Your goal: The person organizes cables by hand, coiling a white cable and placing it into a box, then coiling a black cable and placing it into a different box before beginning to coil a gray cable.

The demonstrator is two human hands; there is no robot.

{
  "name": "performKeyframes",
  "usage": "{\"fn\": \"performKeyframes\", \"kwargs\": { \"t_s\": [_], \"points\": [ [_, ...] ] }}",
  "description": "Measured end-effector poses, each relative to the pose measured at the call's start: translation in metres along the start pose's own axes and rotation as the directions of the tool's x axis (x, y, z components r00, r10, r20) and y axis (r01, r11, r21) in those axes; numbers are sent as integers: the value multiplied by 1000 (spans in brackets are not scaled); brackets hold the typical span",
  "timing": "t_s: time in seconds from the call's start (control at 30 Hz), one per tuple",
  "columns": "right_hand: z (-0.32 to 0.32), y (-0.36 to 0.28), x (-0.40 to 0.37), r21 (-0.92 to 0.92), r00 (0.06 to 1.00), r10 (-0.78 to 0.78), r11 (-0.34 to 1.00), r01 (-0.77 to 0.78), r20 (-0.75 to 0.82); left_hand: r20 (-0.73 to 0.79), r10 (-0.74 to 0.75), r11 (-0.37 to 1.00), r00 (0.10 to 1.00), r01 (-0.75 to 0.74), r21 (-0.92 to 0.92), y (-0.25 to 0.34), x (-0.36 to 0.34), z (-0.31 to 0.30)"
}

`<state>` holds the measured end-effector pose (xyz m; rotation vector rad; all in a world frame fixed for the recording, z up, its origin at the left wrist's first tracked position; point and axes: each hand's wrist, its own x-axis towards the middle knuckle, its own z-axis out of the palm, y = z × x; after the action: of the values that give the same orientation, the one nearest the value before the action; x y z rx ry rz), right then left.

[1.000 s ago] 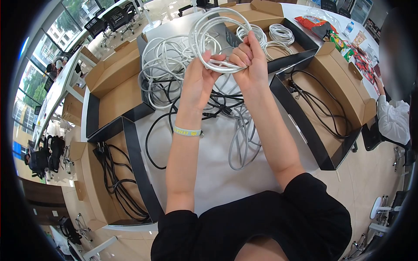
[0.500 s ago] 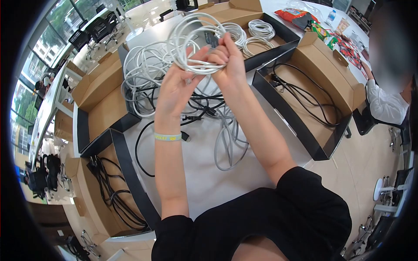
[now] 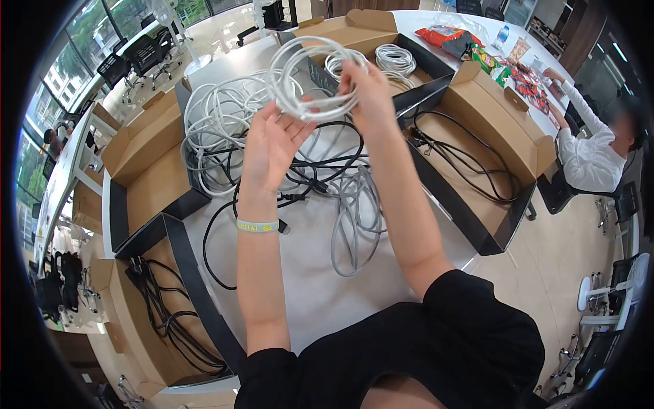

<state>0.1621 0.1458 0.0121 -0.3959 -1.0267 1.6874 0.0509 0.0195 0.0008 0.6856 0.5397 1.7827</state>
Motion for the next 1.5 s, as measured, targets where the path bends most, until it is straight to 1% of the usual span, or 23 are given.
{"fn": "performKeyframes", "kwargs": {
  "t_s": [0.07, 0.1, 0.2, 0.3, 0.4, 0.43, 0.47, 0.53, 0.57, 0.63, 0.67, 0.77, 0.9, 1.0, 1.07, 1.1, 1.2, 1.23, 1.27, 1.33, 1.4, 1.47, 1.5],
  "points": [
    [-15, -15, 30, 47, 997, 74, 996, -75, 13, -100, -42, 998, 994, 46, 34, -3, 0, 4],
    [-33, -18, 56, -29, 994, 80, 997, -78, 78, -56, -34, 997, 998, 38, 74, -5, 0, 3],
    [-74, -37, 120, -278, 999, 52, 959, -55, -15, -45, -20, 982, 999, 28, 185, -2, -3, 8],
    [-149, -40, 176, -309, 950, 290, 919, -243, 114, -29, 4, 983, 1000, 2, 184, 9, -6, 13],
    [-188, -23, 181, -464, 942, 277, 820, -335, -190, -4, 65, 983, 998, -63, 174, 16, -10, 9],
    [-202, -23, 184, -728, 942, 270, 604, -325, -197, -5, 82, 978, 997, -79, 192, 20, -12, 9],
    [-221, -13, 196, -766, 930, 264, 531, -362, -256, -5, 95, 973, 995, -92, 212, 23, -13, 9],
    [-226, 2, 205, -977, 966, 148, -54, -204, -210, -42, 104, 966, 994, -91, 241, 27, -13, 7],
    [-223, 6, 201, -977, 965, 152, -51, -206, -212, -63, 126, 972, 990, -110, 208, 27, -13, 5],
    [-222, 16, 188, -744, 973, 144, -626, 233, 183, -92, 133, 978, 987, -115, 174, 25, -13, 2],
    [-216, 15, 183, -747, 973, 149, -624, 230, 175, -110, 139, 973, 984, -115, 200, 26, -13, 2],
    [-200, 10, 178, -649, 960, 255, -751, 119, -120, -146, 158, 956, 977, -114, 270, 27, -15, 7],
    [-205, 12, 185, -652, 938, 284, -753, 90, -198, -160, 196, 928, 967, -131, 348, 27, -14, 6],
    [-204, 14, 191, -690, 922, 339, -713, 123, -186, -148, 210, 921, 967, -145, 361, 26, -13, 5],
    [-202, 5, 192, -919, 888, 431, -394, 25, -161, -160, 217, 920, 963, -146, 363, 28, -14, 6],
    [-193, 0, 193, -949, 893, 375, -279, -148, -250, -177, 219, 921, 960, -143, 363, 28, -15, 7],
    [-155, -26, 156, -966, 915, 380, -254, -40, -138, -194, 214, 914, 957, -126, 386, 32, -17, 7],
    [-168, -20, 164, -926, 912, 358, -373, -59, -202, -199, 215, 914, 956, -125, 385, 34, -16, 6],
    [-158, -21, 164, -923, 908, 360, -380, -65, -212, -203, 205, 918, 957, -117, 378, 34, -17, 6],
    [-126, -24, 160, -761, 550, 720, -612, 215, -424, -211, 222, 906, 952, -121, 405, 36, -17, 7],
    [-150, -1, 164, -801, 565, 702, -588, 117, -433, -203, 228, 902, 952, -128, 412, 36, -17, 5],
    [-162, 13, 172, -841, 335, 788, -541, -26, -517, -182, 235, 889, 955, -135, 437, 35, -17, 3],
    [-168, 26, 181, -789, 398, 712, -612, -50, -578, -184, 230, 890, 956, -130, 438, 33, -16, 3]
  ]
}}
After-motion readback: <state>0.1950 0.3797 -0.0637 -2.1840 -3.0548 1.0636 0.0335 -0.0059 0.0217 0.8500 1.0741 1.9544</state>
